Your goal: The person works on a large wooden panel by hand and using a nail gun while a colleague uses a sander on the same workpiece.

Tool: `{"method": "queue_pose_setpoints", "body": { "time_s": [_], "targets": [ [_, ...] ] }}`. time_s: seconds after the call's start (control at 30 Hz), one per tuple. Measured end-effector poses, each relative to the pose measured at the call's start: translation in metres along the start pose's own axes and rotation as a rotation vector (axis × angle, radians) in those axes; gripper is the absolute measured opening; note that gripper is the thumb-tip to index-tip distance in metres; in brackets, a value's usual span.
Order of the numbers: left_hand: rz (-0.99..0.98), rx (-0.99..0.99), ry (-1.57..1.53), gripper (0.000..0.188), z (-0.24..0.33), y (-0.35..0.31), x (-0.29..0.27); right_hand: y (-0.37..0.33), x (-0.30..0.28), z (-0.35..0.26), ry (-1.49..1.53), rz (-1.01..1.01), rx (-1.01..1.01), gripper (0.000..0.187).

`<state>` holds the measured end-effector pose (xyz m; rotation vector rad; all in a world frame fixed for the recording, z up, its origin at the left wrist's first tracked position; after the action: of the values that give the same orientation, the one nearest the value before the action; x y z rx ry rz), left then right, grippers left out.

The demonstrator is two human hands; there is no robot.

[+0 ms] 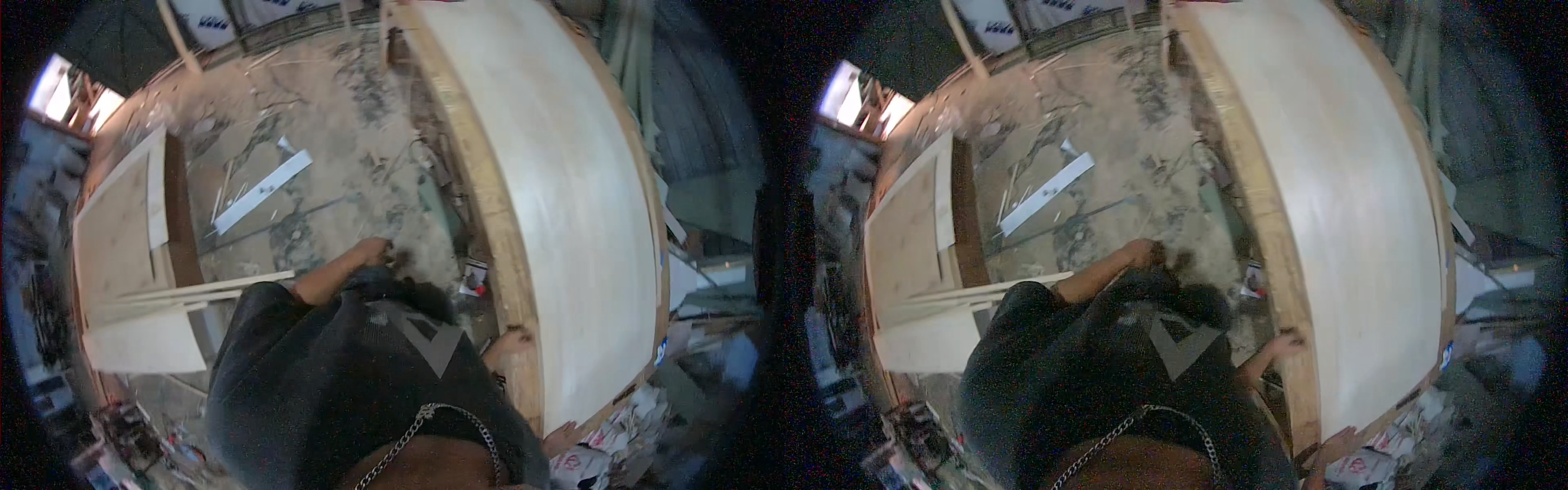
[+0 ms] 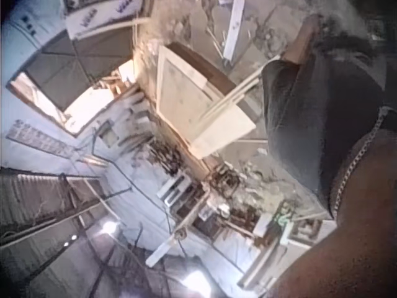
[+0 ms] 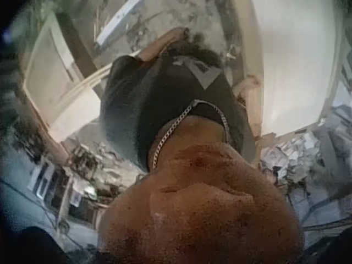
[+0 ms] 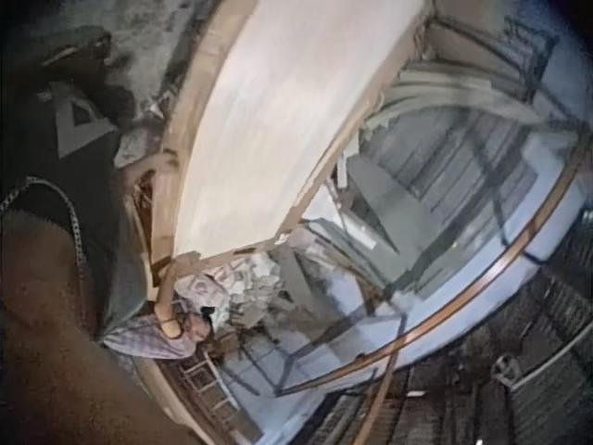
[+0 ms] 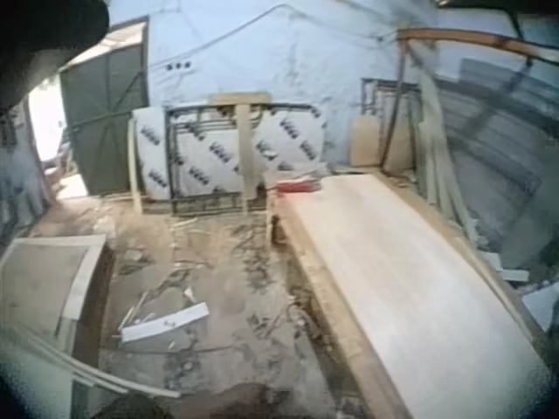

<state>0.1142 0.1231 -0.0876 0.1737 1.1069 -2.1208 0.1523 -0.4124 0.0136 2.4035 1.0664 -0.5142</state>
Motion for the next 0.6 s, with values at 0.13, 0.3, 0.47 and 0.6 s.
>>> {"method": "queue_pose_setpoints", "body": {
  "time_s": [0.13,0.3,0.47,0.6],
  "targets": [
    [0.049,0.031,-0.671,0.055,-0.02,-0.035,-0.089,0.003,0.183,-0.163,-0.078,-0.345,-0.344,0.036],
    [0.499,0.065,-0.551,0.051,-0.078,-0.057,-0.149,0.043,0.29,-0.255,-0.016,-0.533,-0.207,0.044],
    [0.771,0.038,-1.256,0.05,-0.146,-0.108,-0.208,-0.005,0.454,-0.356,0.377,-0.711,-0.409,0.039],
    [1.03,-0.233,-1.088,0.044,-0.227,-0.15,-0.232,-0.062,0.601,-0.408,0.224,-0.829,-0.224,0.025]
  ]
}}
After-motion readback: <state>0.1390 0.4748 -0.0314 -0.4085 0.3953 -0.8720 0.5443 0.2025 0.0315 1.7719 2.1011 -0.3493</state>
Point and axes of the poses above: each hand's wrist, its own y-axis towards the middle knuckle, its own x-axis out of the palm, z = x × y, the point moved 2 cm from there along y, towards the middle knuckle, and after that the axes turned 14 degrees about -z, right-handed, at the moved point
